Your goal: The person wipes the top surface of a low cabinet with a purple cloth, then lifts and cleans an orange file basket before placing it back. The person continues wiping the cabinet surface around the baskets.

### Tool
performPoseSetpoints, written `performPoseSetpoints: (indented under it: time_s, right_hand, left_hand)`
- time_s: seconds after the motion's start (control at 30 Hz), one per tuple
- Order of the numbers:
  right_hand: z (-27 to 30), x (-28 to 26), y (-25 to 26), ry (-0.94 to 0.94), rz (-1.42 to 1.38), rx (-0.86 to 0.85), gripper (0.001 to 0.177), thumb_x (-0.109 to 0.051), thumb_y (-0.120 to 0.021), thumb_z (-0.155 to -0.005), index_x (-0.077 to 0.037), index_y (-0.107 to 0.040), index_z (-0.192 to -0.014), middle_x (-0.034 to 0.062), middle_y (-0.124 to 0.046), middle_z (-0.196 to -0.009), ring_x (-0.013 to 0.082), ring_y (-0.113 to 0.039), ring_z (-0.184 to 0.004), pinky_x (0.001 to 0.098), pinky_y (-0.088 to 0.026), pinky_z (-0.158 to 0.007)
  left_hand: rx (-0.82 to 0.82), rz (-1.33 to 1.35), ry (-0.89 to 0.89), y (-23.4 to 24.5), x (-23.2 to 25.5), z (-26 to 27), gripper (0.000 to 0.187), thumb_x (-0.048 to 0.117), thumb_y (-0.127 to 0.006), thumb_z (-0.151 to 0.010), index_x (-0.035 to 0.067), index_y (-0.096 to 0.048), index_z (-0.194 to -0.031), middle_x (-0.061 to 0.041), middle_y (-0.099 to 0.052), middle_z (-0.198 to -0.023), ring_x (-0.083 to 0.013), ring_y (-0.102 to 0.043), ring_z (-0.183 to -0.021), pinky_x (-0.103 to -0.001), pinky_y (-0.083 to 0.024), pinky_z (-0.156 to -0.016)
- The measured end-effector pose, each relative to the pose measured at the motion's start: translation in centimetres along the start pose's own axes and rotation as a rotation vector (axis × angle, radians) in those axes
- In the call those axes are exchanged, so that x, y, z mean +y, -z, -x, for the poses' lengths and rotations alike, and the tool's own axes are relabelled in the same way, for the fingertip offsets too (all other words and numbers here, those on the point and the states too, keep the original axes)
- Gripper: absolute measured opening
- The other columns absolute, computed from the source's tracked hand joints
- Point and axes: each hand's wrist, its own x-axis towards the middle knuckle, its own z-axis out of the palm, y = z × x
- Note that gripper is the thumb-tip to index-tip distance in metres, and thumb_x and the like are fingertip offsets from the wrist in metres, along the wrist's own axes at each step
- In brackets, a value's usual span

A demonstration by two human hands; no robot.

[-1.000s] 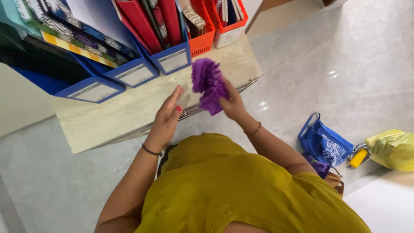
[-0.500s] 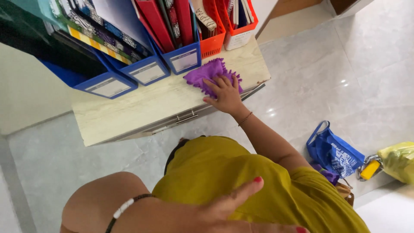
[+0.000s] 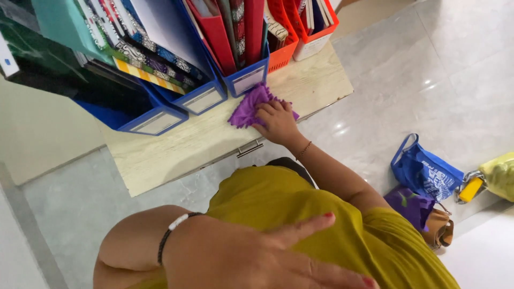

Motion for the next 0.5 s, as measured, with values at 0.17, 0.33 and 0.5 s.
performPoseSetpoints:
  time_s: [0.17, 0.33, 0.5]
  right_hand:
    - [2.4, 12.7, 2.2, -0.205, 0.157, -0.028, 0.040, -0.045, -0.075, -0.076, -0.031, -0.065, -0.113, -0.0052, -0.066, -0.108, 0.0250, -0.064, -0.100, 0.0457, -0.047, -0.080]
    - [3.3, 20.7, 6.0, -0.274, 0.205, -0.045, 0.038, -0.039, -0.072, -0.083, -0.039, -0.072, -0.121, -0.0040, -0.065, -0.102, 0.0252, -0.065, -0.091, 0.0424, -0.049, -0.076]
    - [-0.6, 28.0, 5.3, -0.345, 0.108, -0.068, 0.028, -0.043, -0.075, -0.083, -0.042, -0.075, -0.112, -0.0046, -0.067, -0.100, 0.0275, -0.067, -0.091, 0.0454, -0.053, -0.076]
  left_hand:
    - [0.133, -0.091, 0.264, 4.8, -8.2, 0.8, 0.100, 0.081, -0.043, -0.089, 0.009, -0.037, -0.159, -0.024, -0.041, -0.162, -0.0496, -0.038, -0.151, -0.075, -0.020, -0.121]
    - [0.561, -0.740, 1.133, 4.1, -22.7, 5.1, 0.089, 0.064, -0.056, -0.095, 0.017, -0.027, -0.164, -0.022, -0.033, -0.163, -0.0473, -0.028, -0.150, -0.076, -0.018, -0.113]
    - [0.830, -0.604, 1.494, 2.0, -28.8, 3.8, 0.090, 0.064, -0.053, -0.096, 0.036, -0.007, -0.167, -0.023, -0.002, -0.171, -0.0443, 0.003, -0.157, -0.076, 0.004, -0.114]
